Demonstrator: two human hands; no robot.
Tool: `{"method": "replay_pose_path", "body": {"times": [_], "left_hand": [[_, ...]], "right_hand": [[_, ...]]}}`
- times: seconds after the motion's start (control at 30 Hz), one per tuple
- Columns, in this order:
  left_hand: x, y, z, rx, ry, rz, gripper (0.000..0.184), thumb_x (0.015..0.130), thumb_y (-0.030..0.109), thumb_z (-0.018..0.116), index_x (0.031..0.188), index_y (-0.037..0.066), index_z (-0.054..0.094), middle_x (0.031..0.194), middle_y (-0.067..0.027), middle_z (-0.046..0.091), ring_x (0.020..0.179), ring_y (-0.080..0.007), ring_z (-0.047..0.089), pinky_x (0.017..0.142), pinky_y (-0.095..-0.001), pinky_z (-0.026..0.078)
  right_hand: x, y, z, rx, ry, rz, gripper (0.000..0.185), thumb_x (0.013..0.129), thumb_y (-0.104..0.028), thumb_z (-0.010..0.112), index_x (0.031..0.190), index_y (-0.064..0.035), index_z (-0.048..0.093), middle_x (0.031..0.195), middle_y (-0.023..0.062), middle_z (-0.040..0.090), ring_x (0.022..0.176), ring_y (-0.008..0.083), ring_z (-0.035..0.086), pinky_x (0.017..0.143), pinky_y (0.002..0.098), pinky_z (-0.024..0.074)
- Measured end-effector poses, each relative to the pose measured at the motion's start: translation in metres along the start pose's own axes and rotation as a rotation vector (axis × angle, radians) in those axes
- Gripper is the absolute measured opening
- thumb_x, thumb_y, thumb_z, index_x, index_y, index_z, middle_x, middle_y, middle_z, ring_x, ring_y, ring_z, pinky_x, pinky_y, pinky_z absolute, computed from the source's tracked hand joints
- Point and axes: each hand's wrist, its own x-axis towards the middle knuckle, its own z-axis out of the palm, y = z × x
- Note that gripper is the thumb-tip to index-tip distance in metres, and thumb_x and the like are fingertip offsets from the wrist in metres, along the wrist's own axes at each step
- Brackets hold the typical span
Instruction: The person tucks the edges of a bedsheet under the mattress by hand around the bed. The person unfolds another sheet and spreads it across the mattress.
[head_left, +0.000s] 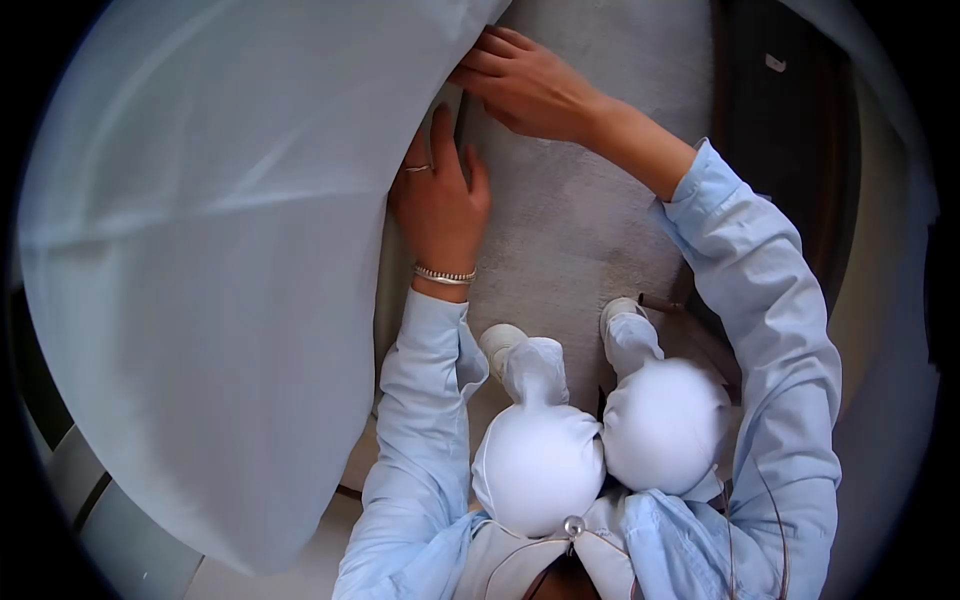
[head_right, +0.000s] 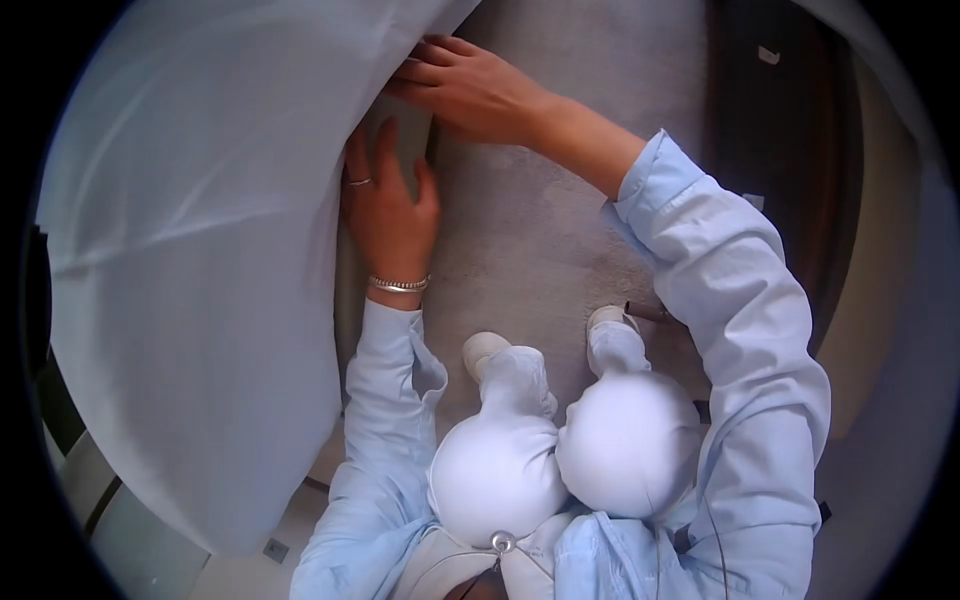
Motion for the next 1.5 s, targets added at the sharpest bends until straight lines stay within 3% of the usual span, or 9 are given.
{"method": "replay_pose_path", "body": {"times": [0.23, 0.37, 0.43, 0.7, 0.8, 0.87, 0.97, 1.3, 1.5], "left_hand": [[0.009, 0.016, 0.055, 0.424, 0.222, 0.129, 0.025, 0.073, 0.017, 0.06, 0.095, 0.006, 0.063, 0.1, -0.0177, 0.055, 0.091, -0.0314, 0.056, 0.081, -0.0418, 0.044], [0.016, 0.022, 0.066, 0.499, 0.251, 0.101, 0.008, 0.073, 0.014, 0.058, 0.075, 0.006, 0.061, 0.094, -0.0177, 0.055, 0.084, -0.0312, 0.055, 0.079, -0.0396, 0.042], [0.01, 0.016, 0.057, 0.499, 0.179, 0.127, 0.007, 0.073, 0.013, 0.059, 0.075, 0.007, 0.06, 0.093, -0.0173, 0.055, 0.084, -0.0315, 0.055, 0.079, -0.04, 0.042], [0.009, 0.025, 0.048, 0.374, 0.145, 0.063, 0.011, 0.072, 0.014, 0.061, 0.082, 0.009, 0.059, 0.096, -0.0169, 0.052, 0.091, -0.0336, 0.052, 0.08, -0.044, 0.04], [0.006, 0.022, 0.042, 0.28, 0.144, 0.004, 0.011, 0.073, 0.015, 0.061, 0.082, 0.008, 0.059, 0.099, -0.0188, 0.051, 0.095, -0.0353, 0.051, 0.081, -0.0457, 0.04], [0.003, 0.026, 0.052, 0.268, 0.17, 0.031, 0.012, 0.073, 0.015, 0.061, 0.081, 0.006, 0.058, 0.107, -0.0224, 0.051, 0.1, -0.0373, 0.05, 0.083, -0.0462, 0.04], [0.007, 0.021, 0.082, 0.332, 0.22, 0.076, 0.014, 0.072, 0.016, 0.061, 0.079, 0.004, 0.057, 0.116, -0.0257, 0.049, 0.105, -0.0393, 0.049, 0.086, -0.046, 0.041], [0.018, 0.042, 0.06, 0.328, 0.067, 0.071, 0.02, 0.07, 0.018, 0.063, 0.084, 0.005, 0.057, 0.119, -0.0279, 0.045, 0.108, -0.0415, 0.045, 0.088, -0.0484, 0.039], [0.021, 0.03, 0.064, 0.352, 0.089, 0.01, 0.021, 0.069, 0.016, 0.063, 0.089, 0.01, 0.059, 0.116, -0.0285, 0.044, 0.105, -0.0418, 0.044, 0.087, -0.0515, 0.036]], "right_hand": [[-0.009, -0.029, 0.029, -0.282, -0.107, 0.278, 0.038, 0.074, -0.02, 0.059, 0.112, -0.0175, 0.058, 0.115, -0.003, 0.054, 0.116, 0.018, 0.045, 0.101, 0.0392, 0.0318], [-0.02, 0.005, 0.025, 0.175, 0.021, 0.235, 0.033, 0.071, -0.01, 0.058, 0.104, -0.0127, 0.062, 0.106, 0.0033, 0.057, 0.111, 0.0221, 0.048, 0.101, 0.0398, 0.0311], [-0.022, 0.018, 0.021, 0.185, 0.06, 0.076, 0.039, 0.071, -0.007, 0.058, 0.109, -0.0148, 0.059, 0.113, 0.0036, 0.055, 0.117, 0.0212, 0.044, 0.102, 0.0397, 0.0295], [-0.021, 0.002, 0.015, -0.038, 0.034, 0.125, 0.043, 0.071, -0.004, 0.056, 0.113, -0.0152, 0.057, 0.115, 0.0009, 0.054, 0.114, 0.0187, 0.046, 0.098, 0.038, 0.034], [-0.008, -0.013, 0.011, 0.043, -0.218, 0.3, 0.043, 0.069, -0.004, 0.057, 0.111, -0.0137, 0.058, 0.109, 0.0007, 0.055, 0.094, 0.0177, 0.058, 0.079, 0.0332, 0.0469], [-0.017, -0.012, 0.021, 0.114, -0.12, 0.396, 0.043, 0.067, -0.003, 0.058, 0.11, -0.0106, 0.057, 0.104, 0.0023, 0.056, 0.072, 0.0185, 0.062, 0.057, 0.0296, 0.0499], [-0.016, 0.002, 0.048, 0.095, 0.017, 0.332, 0.046, 0.067, -0.002, 0.057, 0.112, -0.0105, 0.056, 0.105, 0.0025, 0.055, 0.062, 0.0206, 0.061, 0.049, 0.0295, 0.0486], [-0.03, 0.028, 0.016, 0.281, -0.076, 0.341, 0.049, 0.069, 0.0, 0.054, 0.116, -0.0101, 0.051, 0.118, 0.0012, 0.051, 0.085, 0.0224, 0.06, 0.059, 0.0342, 0.0498], [-0.022, 0.036, 0.017, 0.282, 0.037, 0.436, 0.047, 0.069, -0.003, 0.055, 0.115, -0.0095, 0.052, 0.115, 0.0038, 0.052, 0.082, 0.0242, 0.06, 0.061, 0.0341, 0.05]]}}
